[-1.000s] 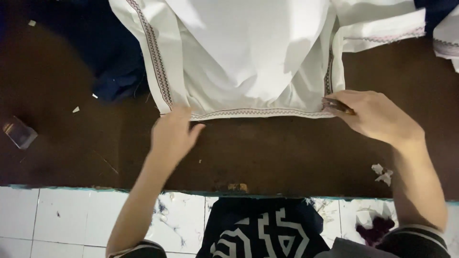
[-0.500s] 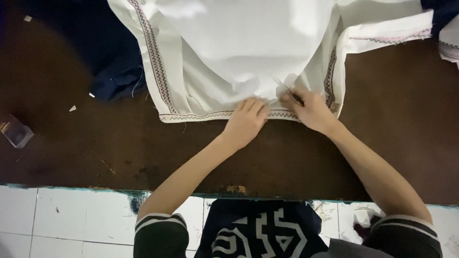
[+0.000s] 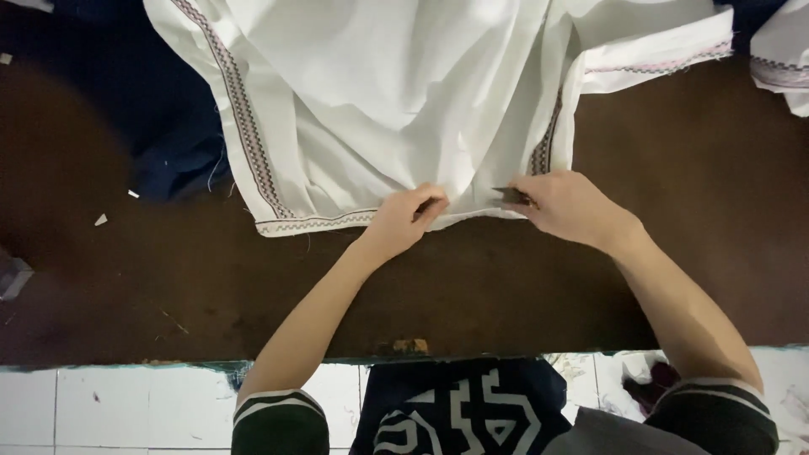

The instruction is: Trimming excess threads from the hem of a white garment using small scissors

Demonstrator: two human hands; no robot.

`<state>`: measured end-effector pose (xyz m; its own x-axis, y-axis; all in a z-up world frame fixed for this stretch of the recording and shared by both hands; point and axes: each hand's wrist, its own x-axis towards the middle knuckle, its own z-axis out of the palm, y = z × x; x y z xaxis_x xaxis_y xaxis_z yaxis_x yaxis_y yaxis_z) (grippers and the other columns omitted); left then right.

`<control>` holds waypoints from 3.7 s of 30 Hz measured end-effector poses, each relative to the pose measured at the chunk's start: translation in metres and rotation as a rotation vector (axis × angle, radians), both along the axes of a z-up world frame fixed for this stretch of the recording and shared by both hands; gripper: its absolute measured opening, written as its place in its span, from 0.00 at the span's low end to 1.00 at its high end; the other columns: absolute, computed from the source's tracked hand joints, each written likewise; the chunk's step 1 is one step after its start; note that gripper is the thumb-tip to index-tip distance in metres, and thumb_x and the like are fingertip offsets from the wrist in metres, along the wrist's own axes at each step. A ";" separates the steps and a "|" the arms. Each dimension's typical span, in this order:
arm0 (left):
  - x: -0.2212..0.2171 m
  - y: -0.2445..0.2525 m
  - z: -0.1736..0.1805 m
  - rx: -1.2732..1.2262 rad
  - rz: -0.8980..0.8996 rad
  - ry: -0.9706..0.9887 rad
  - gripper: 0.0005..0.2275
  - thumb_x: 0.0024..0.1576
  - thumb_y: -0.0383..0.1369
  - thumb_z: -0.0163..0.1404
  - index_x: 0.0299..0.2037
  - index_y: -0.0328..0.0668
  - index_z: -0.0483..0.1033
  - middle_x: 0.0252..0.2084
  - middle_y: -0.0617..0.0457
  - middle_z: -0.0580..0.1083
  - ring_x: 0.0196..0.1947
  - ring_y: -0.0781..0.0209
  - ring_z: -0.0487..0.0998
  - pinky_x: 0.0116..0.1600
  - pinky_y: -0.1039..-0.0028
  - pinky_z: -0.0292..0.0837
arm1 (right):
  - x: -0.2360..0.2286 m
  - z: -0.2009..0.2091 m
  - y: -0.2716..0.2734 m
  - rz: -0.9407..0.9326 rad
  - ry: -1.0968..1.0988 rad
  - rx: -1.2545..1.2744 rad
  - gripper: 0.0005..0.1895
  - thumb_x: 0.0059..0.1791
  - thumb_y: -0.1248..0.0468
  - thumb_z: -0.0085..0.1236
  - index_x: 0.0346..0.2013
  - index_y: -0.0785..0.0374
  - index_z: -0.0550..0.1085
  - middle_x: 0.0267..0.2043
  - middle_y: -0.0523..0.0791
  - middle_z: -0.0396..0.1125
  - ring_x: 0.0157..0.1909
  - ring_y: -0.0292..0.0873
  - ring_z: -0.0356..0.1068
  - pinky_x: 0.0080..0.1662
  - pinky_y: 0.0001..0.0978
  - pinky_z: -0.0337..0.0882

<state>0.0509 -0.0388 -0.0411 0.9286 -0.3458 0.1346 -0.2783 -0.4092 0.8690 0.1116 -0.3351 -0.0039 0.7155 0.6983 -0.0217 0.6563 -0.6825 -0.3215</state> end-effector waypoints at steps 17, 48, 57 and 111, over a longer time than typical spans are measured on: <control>-0.073 0.000 0.054 0.688 -0.055 -0.297 0.38 0.54 0.53 0.59 0.72 0.47 0.59 0.75 0.41 0.58 0.76 0.43 0.53 0.76 0.47 0.45 | 0.026 0.014 -0.004 -0.216 0.295 -0.029 0.22 0.59 0.55 0.49 0.25 0.65 0.69 0.22 0.49 0.68 0.26 0.49 0.67 0.37 0.43 0.64; -0.060 0.066 -0.044 0.636 0.431 -0.480 0.01 0.63 0.31 0.51 0.40 0.52 0.73 0.34 0.59 0.70 0.39 0.57 0.76 0.45 0.69 0.72 | -0.038 0.033 0.152 0.032 0.433 -0.088 0.21 0.52 0.50 0.55 0.50 0.64 0.77 0.28 0.52 0.75 0.34 0.51 0.77 0.38 0.38 0.76; -0.062 0.062 -0.035 0.564 0.407 -0.485 0.02 0.63 0.28 0.50 0.39 0.49 0.72 0.32 0.56 0.68 0.37 0.54 0.75 0.44 0.67 0.72 | -0.038 0.030 0.160 0.114 0.374 -0.134 0.21 0.53 0.48 0.53 0.43 0.64 0.78 0.28 0.53 0.76 0.35 0.53 0.78 0.39 0.41 0.77; -0.047 0.080 0.011 0.454 0.130 -0.013 0.04 0.65 0.33 0.47 0.45 0.48 0.74 0.39 0.52 0.75 0.45 0.49 0.81 0.58 0.59 0.65 | -0.043 0.031 0.139 -0.117 0.473 0.454 0.20 0.50 0.62 0.63 0.50 0.75 0.73 0.35 0.63 0.74 0.40 0.61 0.76 0.40 0.47 0.74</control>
